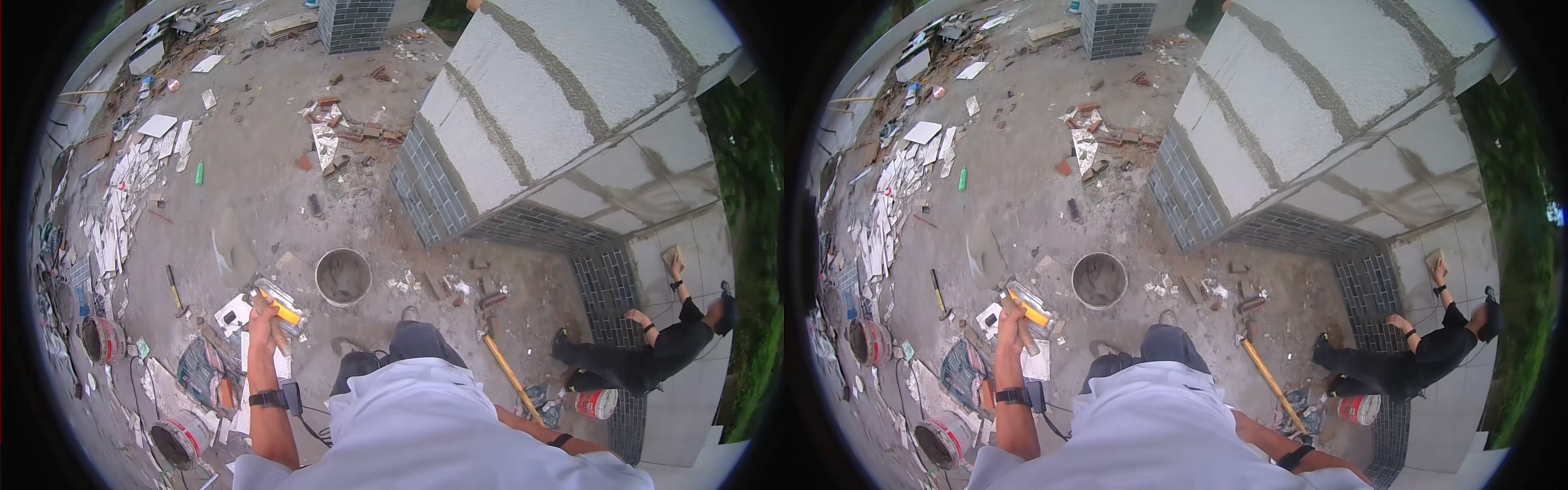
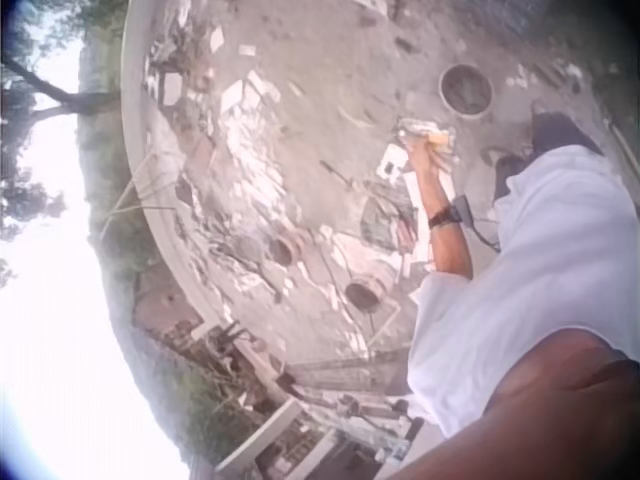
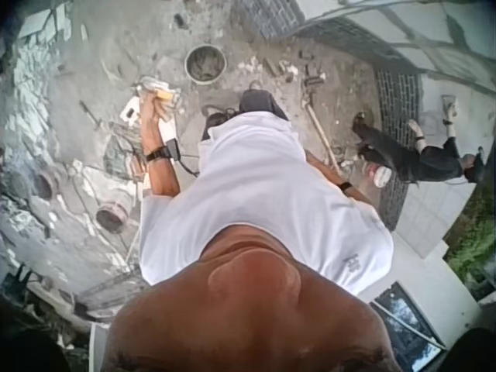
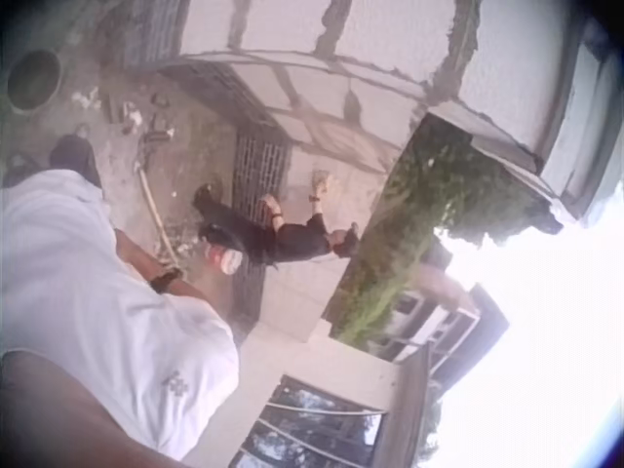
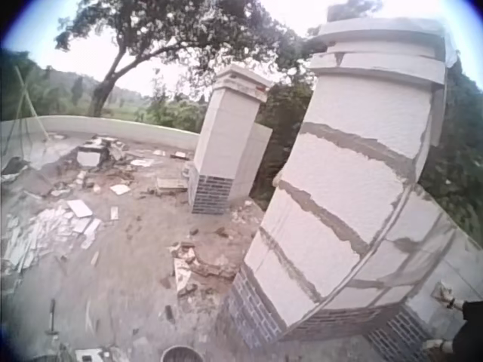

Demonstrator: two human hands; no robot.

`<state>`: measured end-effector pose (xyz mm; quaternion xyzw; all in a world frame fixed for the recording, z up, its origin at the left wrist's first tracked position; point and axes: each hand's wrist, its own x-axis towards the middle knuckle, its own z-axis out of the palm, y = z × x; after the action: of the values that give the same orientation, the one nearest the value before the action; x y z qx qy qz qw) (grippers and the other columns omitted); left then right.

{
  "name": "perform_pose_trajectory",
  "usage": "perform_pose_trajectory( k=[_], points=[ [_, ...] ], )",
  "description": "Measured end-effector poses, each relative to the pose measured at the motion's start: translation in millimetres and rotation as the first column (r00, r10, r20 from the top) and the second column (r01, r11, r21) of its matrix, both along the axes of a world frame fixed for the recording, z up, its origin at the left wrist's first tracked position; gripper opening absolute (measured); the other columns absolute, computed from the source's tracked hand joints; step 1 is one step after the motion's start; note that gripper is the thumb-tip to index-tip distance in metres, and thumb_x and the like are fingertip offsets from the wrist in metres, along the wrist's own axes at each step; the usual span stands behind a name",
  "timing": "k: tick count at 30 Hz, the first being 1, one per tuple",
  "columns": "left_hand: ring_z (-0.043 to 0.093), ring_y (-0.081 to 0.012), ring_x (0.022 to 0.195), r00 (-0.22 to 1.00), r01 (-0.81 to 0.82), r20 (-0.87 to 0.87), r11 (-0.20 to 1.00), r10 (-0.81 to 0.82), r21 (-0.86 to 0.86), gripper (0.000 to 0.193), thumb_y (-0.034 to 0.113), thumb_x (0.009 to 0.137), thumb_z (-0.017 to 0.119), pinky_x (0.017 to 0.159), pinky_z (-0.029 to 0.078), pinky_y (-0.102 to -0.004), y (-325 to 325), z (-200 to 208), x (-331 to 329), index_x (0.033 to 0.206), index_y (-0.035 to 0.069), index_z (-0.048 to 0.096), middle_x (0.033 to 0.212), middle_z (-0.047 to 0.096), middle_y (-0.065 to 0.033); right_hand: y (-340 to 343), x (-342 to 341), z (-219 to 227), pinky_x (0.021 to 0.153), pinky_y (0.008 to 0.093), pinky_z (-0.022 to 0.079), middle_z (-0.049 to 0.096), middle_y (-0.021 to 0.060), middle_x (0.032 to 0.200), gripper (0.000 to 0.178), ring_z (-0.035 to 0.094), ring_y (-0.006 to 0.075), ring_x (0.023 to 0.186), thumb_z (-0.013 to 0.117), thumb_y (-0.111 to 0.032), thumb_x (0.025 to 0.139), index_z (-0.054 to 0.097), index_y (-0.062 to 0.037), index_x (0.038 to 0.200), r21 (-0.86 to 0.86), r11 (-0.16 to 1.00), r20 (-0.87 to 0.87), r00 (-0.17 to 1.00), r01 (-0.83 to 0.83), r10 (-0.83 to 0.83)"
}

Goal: Applying mortar and smoothing it onto a structural column using a trowel and plastering tool.

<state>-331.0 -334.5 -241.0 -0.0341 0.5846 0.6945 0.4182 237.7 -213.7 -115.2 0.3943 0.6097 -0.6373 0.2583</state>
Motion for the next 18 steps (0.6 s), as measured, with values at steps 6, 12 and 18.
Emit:
perform_pose_trajectory(
  k=[6, 12, 18],
  points=[
    [0.054, -0.0181, 0.091, 0.999, -0.009, 0.041, 0.998, 0.012, -0.055, 0.029, -0.001, 0.077, 0.057, 0.083, 0.045, -0.0327, -29, 0, 30, 0.104, 0.008, 0.053, 0.098, 0.053, -0.0056, 3, -7, 11, 0.086, 0.0316, 0.048, 0.068, 0.0091, 0.103, 0.045, 0.062, 0.0152, 0.092, 0.071, -0.018, 0.08, 0.059, -0.0008, 0.12, -0.04, 0.999, 0.058, 0.998, -0.026, 0.028],
    [0.054, -0.0199, 0.095, 0.999, 0.024, 0.043, 0.998, -0.022, -0.049, 0.033, 0.005, 0.077, 0.059, 0.081, 0.047, -0.0339, -43, -7, 46, 0.109, 0.007, 0.051, 0.104, 0.053, -0.0073, 14, -12, 19, 0.086, 0.0316, 0.048, 0.068, 0.0093, 0.103, 0.045, 0.062, 0.0154, 0.092, 0.07, -0.018, 0.08, 0.058, -0.0008, 0.12, -0.043, 0.998, 0.093, 0.994, -0.052, 0.056],
    [0.058, -0.0169, 0.089, 0.999, 0.024, 0.049, 0.999, -0.023, -0.027, 0.031, 0.001, 0.076, 0.059, 0.081, 0.047, -0.0321, -47, 15, 47, 0.106, 0.006, 0.055, 0.095, 0.057, -0.0056, 40, -11, 15, 0.086, 0.0316, 0.048, 0.068, 0.0095, 0.103, 0.044, 0.062, 0.0156, 0.092, 0.07, -0.018, 0.081, 0.058, -0.0009, 0.12, -0.108, 0.989, 0.124, 0.986, -0.1, 0.113]
  ],
)
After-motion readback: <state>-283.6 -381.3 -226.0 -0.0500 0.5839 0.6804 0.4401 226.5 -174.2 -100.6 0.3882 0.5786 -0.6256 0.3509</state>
